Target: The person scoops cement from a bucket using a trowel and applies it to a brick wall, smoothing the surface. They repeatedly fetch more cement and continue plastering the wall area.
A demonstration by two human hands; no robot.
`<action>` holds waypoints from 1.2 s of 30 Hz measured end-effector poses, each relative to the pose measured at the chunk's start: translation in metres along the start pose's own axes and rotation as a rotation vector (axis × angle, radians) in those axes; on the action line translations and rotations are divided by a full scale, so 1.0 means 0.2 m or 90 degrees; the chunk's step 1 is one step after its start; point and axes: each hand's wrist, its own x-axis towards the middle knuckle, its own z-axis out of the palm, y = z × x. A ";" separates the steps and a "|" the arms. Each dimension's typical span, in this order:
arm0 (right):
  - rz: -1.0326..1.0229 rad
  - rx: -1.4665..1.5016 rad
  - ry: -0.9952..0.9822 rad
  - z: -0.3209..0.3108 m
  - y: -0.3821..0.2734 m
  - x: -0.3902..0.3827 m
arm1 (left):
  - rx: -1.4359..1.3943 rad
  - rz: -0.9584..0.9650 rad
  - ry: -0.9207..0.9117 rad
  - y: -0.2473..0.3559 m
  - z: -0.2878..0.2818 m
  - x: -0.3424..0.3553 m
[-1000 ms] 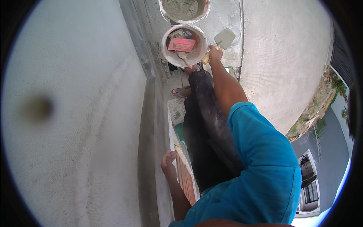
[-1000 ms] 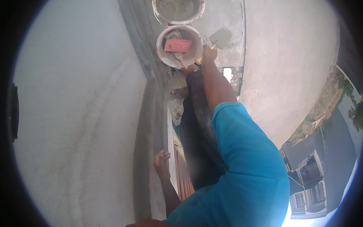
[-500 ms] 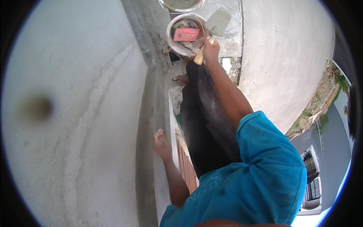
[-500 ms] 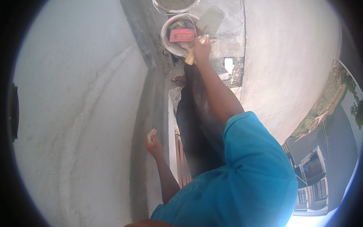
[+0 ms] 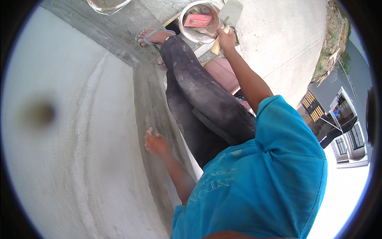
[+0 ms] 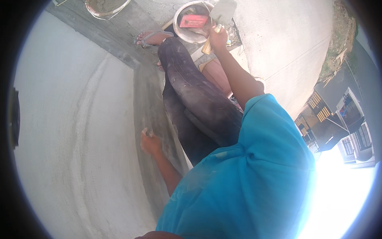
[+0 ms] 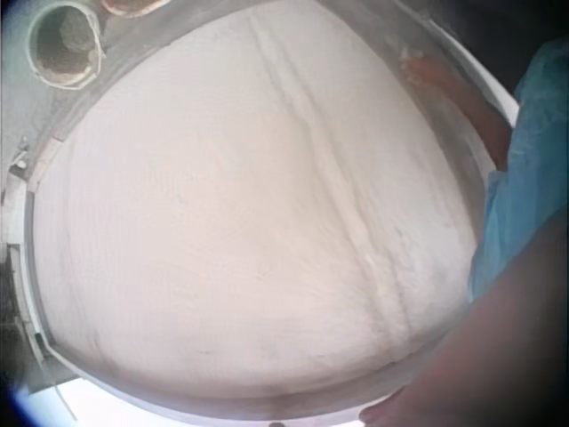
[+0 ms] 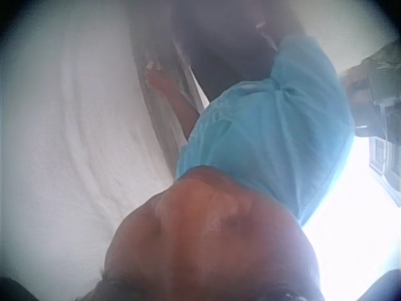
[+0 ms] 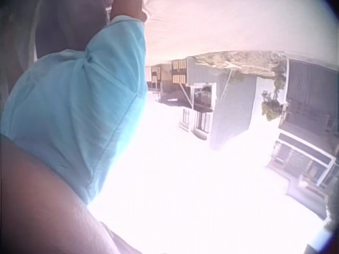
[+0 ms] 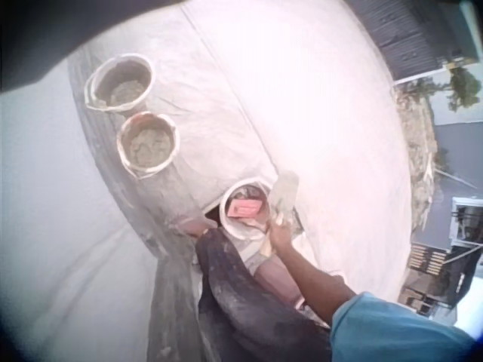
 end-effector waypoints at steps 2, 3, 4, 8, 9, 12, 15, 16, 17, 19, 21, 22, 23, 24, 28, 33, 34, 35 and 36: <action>0.003 -0.060 0.014 -0.14 0.13 0.05 | -0.015 -0.037 -0.010 0.01 0.01 0.02; 0.007 -0.103 -0.001 -0.23 0.20 0.09 | -0.024 -0.059 -0.015 0.02 0.01 0.02; 0.007 -0.144 0.008 -0.29 0.24 0.09 | 0.000 -0.045 0.008 0.02 0.02 0.03; 0.044 -0.288 0.039 -0.49 0.47 0.11 | 0.043 -0.049 0.034 0.08 0.02 0.04; 0.057 -0.317 0.032 -0.52 0.54 0.12 | 0.043 -0.072 0.024 0.11 0.00 0.03; 0.081 -0.432 0.032 -0.67 0.78 0.19 | 0.105 -0.078 0.035 0.12 0.01 0.04; 0.120 -0.508 0.046 -0.72 1.02 0.21 | 0.130 -0.058 0.040 0.08 0.04 0.07; 0.112 -0.527 0.058 -0.76 1.12 0.21 | 0.131 -0.065 0.028 0.10 0.04 0.08; 0.104 -0.546 0.071 -0.77 1.22 0.22 | 0.132 -0.072 0.016 0.12 0.02 0.10; 0.156 -0.523 0.068 -0.74 1.32 0.20 | 0.131 -0.070 0.014 0.10 0.04 0.09; 0.177 -0.540 0.070 -0.74 1.43 0.21 | 0.121 -0.034 0.035 0.05 0.06 0.09; 0.167 -0.566 0.070 -0.75 1.55 0.25 | 0.123 -0.030 0.038 0.04 0.08 0.09; 0.160 -0.592 0.074 -0.76 1.62 0.29 | 0.128 -0.022 0.040 0.03 0.08 0.10; 0.171 -0.583 0.085 -0.71 1.61 0.31 | 0.136 -0.021 0.045 0.02 0.09 0.09; 0.175 -0.646 0.162 -0.77 1.62 0.40 | 0.137 -0.031 0.042 0.06 0.08 0.11; 0.254 -0.802 0.172 -0.87 1.48 0.54 | 0.168 -0.022 0.063 0.04 0.08 0.09; 0.273 -0.802 0.166 -0.83 1.40 0.54 | 0.170 -0.019 0.064 0.03 0.09 0.08; 0.290 -0.803 0.163 -0.79 1.32 0.51 | 0.170 -0.014 0.065 0.01 0.10 0.08; 0.276 -0.763 0.191 -0.78 1.26 0.48 | 0.167 -0.009 0.065 -0.01 0.10 0.08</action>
